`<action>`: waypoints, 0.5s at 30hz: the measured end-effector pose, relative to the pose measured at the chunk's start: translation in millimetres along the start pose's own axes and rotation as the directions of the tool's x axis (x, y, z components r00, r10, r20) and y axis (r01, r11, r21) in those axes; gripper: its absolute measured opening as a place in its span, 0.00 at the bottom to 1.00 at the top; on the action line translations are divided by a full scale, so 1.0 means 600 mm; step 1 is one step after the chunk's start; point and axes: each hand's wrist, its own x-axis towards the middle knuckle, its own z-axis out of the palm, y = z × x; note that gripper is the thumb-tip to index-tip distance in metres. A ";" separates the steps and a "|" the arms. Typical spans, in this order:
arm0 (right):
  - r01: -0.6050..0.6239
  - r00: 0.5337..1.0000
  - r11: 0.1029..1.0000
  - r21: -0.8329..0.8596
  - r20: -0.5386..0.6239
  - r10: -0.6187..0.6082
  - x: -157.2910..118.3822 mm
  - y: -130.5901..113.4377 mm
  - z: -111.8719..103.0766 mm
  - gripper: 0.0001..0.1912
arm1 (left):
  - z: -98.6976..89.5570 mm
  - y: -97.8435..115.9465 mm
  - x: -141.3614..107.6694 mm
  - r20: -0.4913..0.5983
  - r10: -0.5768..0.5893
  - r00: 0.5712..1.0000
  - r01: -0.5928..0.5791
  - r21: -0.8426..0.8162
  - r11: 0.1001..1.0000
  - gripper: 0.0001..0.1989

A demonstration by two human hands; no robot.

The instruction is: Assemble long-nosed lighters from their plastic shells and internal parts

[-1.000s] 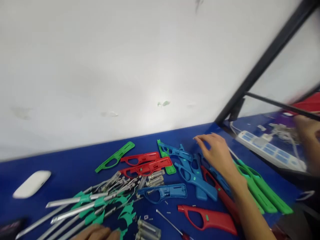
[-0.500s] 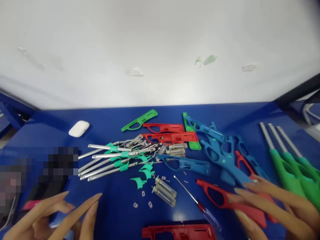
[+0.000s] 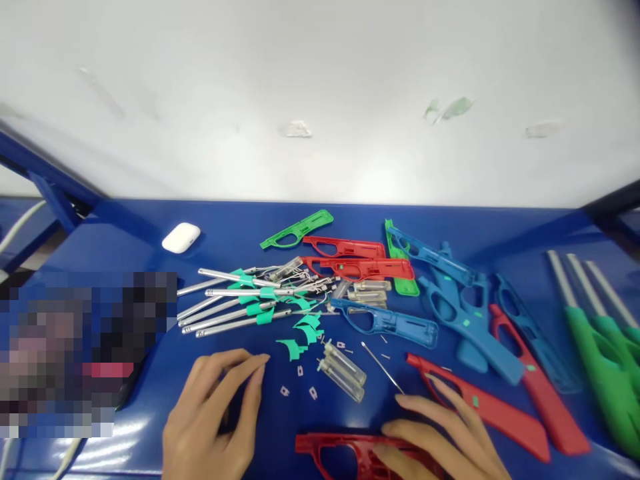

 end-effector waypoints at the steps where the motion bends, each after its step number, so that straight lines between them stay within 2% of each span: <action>1: -0.007 1.000 1.000 0.006 0.004 0.007 0.001 0.001 0.000 0.11 | 0.001 -0.001 0.004 -0.006 0.007 1.000 -0.007 0.000 1.000 0.07; 5: -0.123 0.991 0.992 0.017 -0.041 0.124 -0.009 0.013 -0.012 0.11 | 0.004 -0.002 0.023 -0.021 0.035 0.999 -0.035 0.009 0.999 0.07; 10: -0.306 0.929 0.951 -0.044 -0.233 0.288 -0.055 0.039 -0.023 0.12 | 0.006 -0.012 0.045 0.012 0.090 0.996 -0.090 0.040 0.995 0.08; 13: -0.328 0.912 0.944 -0.035 -0.273 0.307 -0.077 0.048 -0.016 0.18 | 0.002 -0.018 0.059 0.026 0.133 0.991 -0.135 0.076 0.988 0.09; 15: -0.321 0.917 0.945 -0.053 -0.265 0.297 -0.085 0.052 -0.011 0.14 | -0.001 -0.020 0.069 0.035 0.155 0.987 -0.158 0.113 0.981 0.10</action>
